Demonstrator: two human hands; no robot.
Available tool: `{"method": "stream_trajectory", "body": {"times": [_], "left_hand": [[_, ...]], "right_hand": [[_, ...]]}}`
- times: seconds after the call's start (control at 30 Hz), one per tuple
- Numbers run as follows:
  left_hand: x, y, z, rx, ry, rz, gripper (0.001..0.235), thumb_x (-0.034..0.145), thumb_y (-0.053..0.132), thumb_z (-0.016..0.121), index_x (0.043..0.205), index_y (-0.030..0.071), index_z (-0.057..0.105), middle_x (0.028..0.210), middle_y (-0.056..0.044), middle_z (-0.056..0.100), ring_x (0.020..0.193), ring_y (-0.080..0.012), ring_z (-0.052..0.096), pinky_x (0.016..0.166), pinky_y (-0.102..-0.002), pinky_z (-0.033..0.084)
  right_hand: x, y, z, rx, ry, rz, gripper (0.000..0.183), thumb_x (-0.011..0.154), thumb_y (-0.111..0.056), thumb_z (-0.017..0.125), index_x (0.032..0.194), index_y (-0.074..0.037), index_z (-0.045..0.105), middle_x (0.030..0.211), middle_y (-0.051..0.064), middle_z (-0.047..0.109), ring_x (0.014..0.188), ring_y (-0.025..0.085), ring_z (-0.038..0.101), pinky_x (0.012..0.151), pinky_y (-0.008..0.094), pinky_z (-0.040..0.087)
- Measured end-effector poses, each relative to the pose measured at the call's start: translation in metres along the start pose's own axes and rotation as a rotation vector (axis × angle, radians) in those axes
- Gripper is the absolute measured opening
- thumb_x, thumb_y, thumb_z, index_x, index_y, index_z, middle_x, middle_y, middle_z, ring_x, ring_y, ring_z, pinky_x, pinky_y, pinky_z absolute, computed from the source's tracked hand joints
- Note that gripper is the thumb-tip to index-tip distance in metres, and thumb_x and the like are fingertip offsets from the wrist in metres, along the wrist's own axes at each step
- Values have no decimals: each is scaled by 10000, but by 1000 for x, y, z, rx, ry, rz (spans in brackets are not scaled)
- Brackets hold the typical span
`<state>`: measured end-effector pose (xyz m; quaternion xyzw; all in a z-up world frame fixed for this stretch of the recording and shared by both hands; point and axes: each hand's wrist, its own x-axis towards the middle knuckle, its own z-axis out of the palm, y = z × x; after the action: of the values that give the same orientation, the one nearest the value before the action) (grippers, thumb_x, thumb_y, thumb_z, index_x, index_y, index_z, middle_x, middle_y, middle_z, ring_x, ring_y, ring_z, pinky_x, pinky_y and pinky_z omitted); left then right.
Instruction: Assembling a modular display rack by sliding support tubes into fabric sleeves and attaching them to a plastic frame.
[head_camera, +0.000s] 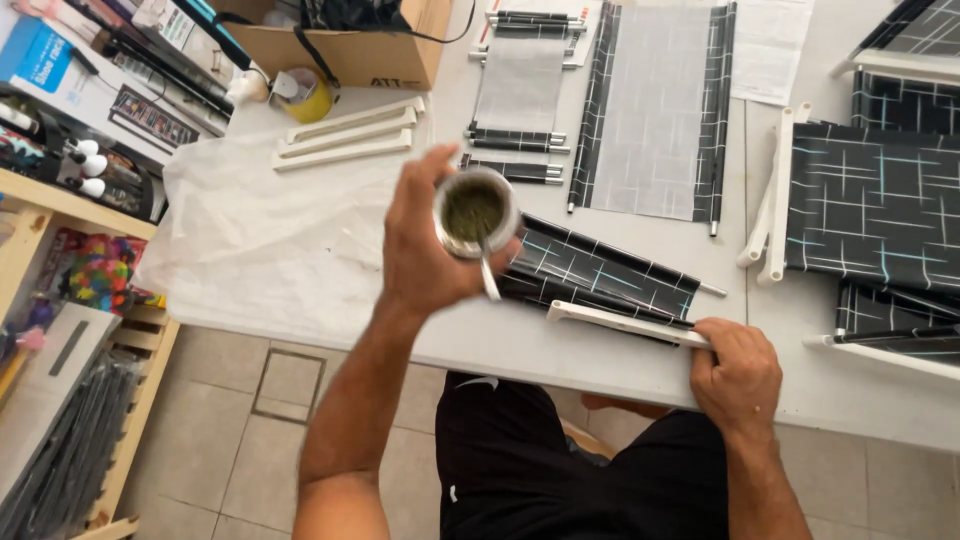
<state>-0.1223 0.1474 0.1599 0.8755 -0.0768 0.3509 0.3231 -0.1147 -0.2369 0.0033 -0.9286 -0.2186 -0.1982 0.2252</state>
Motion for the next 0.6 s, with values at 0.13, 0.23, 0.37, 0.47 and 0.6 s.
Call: {"method": "stream_trajectory", "body": {"times": [0.13, 0.23, 0.37, 0.47, 0.6], "left_hand": [[-13, 61, -2, -223, -82, 181, 925, 831, 617, 796, 1479, 100, 386, 1209, -132, 621, 1028, -235, 643, 831, -387, 625], [-22, 94, 9, -331, -101, 270, 900, 854, 643, 751, 1462, 86, 389, 1108, -96, 690, 985, -234, 694, 828, -376, 655], [-18, 130, 2, -412, -157, 333, 830, 890, 590, 752, 1431, 52, 425, 1137, -136, 662, 980, -254, 704, 822, -401, 659], [-20, 143, 7, -422, -153, 367, 767, 911, 603, 703, 1407, 68, 466, 1170, -158, 693, 996, -286, 753, 820, -421, 665], [-22, 151, 12, -455, -130, 398, 691, 984, 626, 591, 1406, 85, 514, 1081, -125, 635, 907, -259, 724, 788, -413, 644]], "right_hand": [[-2, 0, 1, -3, 4, -2, 238, 873, 18, 618, 1022, -64, 784, 1062, 77, 791, 998, 270, 716, 898, 405, 556], [-4, 1, 2, -11, 15, 4, 284, 810, 39, 617, 1018, -63, 782, 1076, 77, 791, 988, 280, 712, 891, 415, 557], [1, 0, 0, 6, 23, -12, 220, 840, 27, 646, 1000, -62, 767, 1051, 77, 785, 958, 289, 703, 867, 417, 540], [-1, 4, 3, 38, 6, 9, 183, 865, -9, 655, 999, -65, 767, 1037, 87, 787, 957, 288, 713, 866, 429, 547], [-3, 7, 6, 42, -24, 37, 256, 817, -3, 626, 1027, -69, 757, 1059, 91, 780, 953, 309, 696, 815, 450, 542]]}}
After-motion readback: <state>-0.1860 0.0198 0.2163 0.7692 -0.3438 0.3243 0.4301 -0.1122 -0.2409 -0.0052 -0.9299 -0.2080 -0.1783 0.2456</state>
